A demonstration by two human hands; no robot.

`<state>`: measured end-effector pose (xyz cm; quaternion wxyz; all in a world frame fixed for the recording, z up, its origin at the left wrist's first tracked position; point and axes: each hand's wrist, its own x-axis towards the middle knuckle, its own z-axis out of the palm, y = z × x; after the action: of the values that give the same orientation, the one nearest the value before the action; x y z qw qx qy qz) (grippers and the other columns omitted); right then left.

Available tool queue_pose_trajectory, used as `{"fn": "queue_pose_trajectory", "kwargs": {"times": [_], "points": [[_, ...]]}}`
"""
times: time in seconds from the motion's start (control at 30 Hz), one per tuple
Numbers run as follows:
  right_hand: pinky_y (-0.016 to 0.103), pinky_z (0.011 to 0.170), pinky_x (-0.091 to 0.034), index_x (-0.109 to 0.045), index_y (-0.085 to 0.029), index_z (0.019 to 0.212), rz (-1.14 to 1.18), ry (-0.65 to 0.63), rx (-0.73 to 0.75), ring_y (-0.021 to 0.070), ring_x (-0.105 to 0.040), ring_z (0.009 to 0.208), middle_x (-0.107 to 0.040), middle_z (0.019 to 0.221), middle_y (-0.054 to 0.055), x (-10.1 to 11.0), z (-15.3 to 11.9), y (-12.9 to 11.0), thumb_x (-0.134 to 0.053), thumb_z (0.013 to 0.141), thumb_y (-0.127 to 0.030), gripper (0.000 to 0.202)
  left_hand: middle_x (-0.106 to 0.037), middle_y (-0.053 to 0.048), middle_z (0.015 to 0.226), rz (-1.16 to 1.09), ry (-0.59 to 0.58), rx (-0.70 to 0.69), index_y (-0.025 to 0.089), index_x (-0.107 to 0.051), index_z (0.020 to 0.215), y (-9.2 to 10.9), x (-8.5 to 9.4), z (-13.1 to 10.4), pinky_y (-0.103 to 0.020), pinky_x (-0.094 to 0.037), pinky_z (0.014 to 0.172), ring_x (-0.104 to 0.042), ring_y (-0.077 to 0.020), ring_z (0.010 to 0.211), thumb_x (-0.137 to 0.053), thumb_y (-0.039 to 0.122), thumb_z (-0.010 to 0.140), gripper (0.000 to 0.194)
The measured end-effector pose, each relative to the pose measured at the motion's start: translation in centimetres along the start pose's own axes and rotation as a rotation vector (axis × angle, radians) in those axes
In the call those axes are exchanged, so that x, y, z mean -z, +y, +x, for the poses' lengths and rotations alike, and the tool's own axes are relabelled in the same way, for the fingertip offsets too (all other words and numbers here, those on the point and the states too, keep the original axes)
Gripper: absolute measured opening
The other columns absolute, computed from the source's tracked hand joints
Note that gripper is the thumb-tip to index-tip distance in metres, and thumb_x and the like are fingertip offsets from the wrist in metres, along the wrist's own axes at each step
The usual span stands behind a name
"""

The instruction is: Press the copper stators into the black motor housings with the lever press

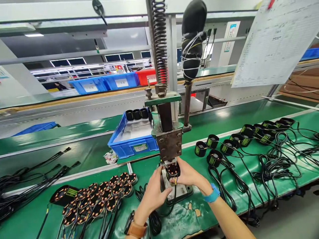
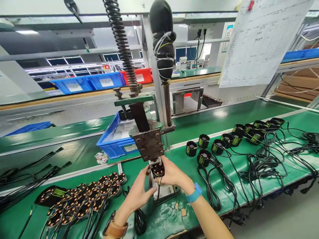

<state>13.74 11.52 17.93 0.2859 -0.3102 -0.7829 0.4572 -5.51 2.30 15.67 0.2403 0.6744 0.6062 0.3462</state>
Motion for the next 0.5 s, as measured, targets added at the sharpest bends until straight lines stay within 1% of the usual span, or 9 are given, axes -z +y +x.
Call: {"fn": "queue_pose_trajectory", "kwargs": {"times": [0.1, 0.17, 0.2, 0.27, 0.3, 0.37, 0.4, 0.43, 0.5], "points": [[0.032, 0.1, -0.053, -0.041, -0.018, 0.15, -0.069, -0.047, -0.011, 0.024, -0.063, 0.117, -0.063, 0.136, 0.01, 1.6, -0.5, 0.0, -0.084, 0.065, -0.025, 0.095, -0.058, -0.016, 0.148, -0.253, -0.002, 0.012, 0.019, -0.042, 0.151, 0.4, -2.8, 2.1, -0.049, -0.043, 0.116, -0.056, -0.0343, 0.136, -0.076, 0.025, 0.072, 0.086], [0.038, 0.105, -0.053, -0.047, -0.012, 0.147, -0.234, -0.024, -0.082, 0.0296, -0.062, 0.123, -0.061, 0.138, 0.017, 4.4, -1.7, -1.8, -0.084, 0.064, -0.025, 0.092, -0.066, -0.014, 0.136, -0.338, 0.033, 0.081, 0.018, -0.05, 0.141, 0.7, -4.1, 2.9, -0.047, -0.048, 0.11, -0.062, -0.0333, 0.127, -0.082, 0.027, 0.067, 0.081], [0.043, 0.107, -0.051, -0.053, -0.009, 0.142, -0.333, 0.028, -0.125, 0.0326, -0.062, 0.125, -0.062, 0.136, 0.02, 6.3, -2.4, -3.6, -0.081, 0.068, -0.027, 0.081, -0.069, -0.012, 0.129, -0.349, 0.06, 0.111, 0.019, -0.054, 0.135, 0.7, -4.5, 3.1, -0.045, -0.049, 0.107, -0.065, -0.0321, 0.121, -0.083, 0.027, 0.065, 0.076], [0.05, 0.108, -0.048, -0.065, -0.007, 0.128, -0.509, 0.246, -0.155, 0.0348, -0.063, 0.122, -0.065, 0.128, 0.023, 10.3, -3.3, -9.1, -0.07, 0.083, -0.033, 0.051, -0.073, -0.008, 0.119, -0.335, 0.1, 0.125, 0.019, -0.06, 0.123, 0.7, -4.9, 3.2, -0.042, -0.051, 0.101, -0.068, -0.0294, 0.112, -0.082, 0.025, 0.064, 0.064], [0.048, 0.105, -0.049, -0.069, -0.009, 0.123, -0.605, 0.443, -0.108, 0.0315, -0.066, 0.115, -0.069, 0.121, 0.02, 12.2, -3.2, -12.7, -0.063, 0.091, -0.037, 0.043, -0.073, -0.007, 0.116, -0.324, 0.105, 0.116, 0.019, -0.061, 0.12, 0.5, -4.9, 3.2, -0.041, -0.052, 0.098, -0.068, -0.0283, 0.108, -0.082, 0.023, 0.064, 0.06], [0.035, 0.098, -0.05, -0.067, -0.01, 0.129, -0.696, 0.871, 0.128, 0.0203, -0.067, 0.105, -0.07, 0.118, 0.011, 15.4, -1.2, -20.3, -0.059, 0.096, -0.041, 0.046, -0.074, -0.007, 0.113, -0.312, 0.098, 0.095, 0.019, -0.062, 0.116, 0.2, -4.8, 3.1, -0.04, -0.052, 0.096, -0.068, -0.0274, 0.105, -0.081, 0.023, 0.064, 0.056], [0.028, 0.094, -0.049, -0.061, -0.006, 0.135, -0.676, 1.031, 0.284, 0.0149, -0.066, 0.106, -0.069, 0.121, 0.009, 16.8, 0.6, -23.9, -0.053, 0.099, -0.042, 0.051, -0.074, -0.007, 0.113, -0.311, 0.088, 0.088, 0.019, -0.062, 0.115, 0.1, -4.7, 3.1, -0.04, -0.052, 0.096, -0.068, -0.0273, 0.105, -0.082, 0.023, 0.064, 0.055], [0.024, 0.095, -0.046, -0.055, 0.0, 0.138, -0.631, 1.064, 0.408, 0.0115, -0.063, 0.113, -0.063, 0.131, 0.01, 18.0, 2.9, -27.1, -0.05, 0.099, -0.045, 0.06, -0.074, -0.007, 0.113, -0.314, 0.079, 0.082, 0.018, -0.062, 0.115, 0.0, -4.7, 3.0, -0.04, -0.052, 0.096, -0.068, -0.0273, 0.105, -0.082, 0.024, 0.064, 0.055], [0.02, 0.095, -0.04, -0.059, 0.007, 0.109, -0.407, 1.004, 0.505, 0.0082, -0.054, 0.128, -0.06, 0.132, 0.005, 19.9, 8.0, -31.9, -0.04, 0.092, -0.041, 0.054, -0.073, -0.008, 0.115, -0.328, 0.074, 0.072, 0.019, -0.061, 0.118, -0.1, -4.6, 3.0, -0.04, -0.052, 0.097, -0.068, -0.0269, 0.106, -0.082, 0.025, 0.066, 0.057]]}}
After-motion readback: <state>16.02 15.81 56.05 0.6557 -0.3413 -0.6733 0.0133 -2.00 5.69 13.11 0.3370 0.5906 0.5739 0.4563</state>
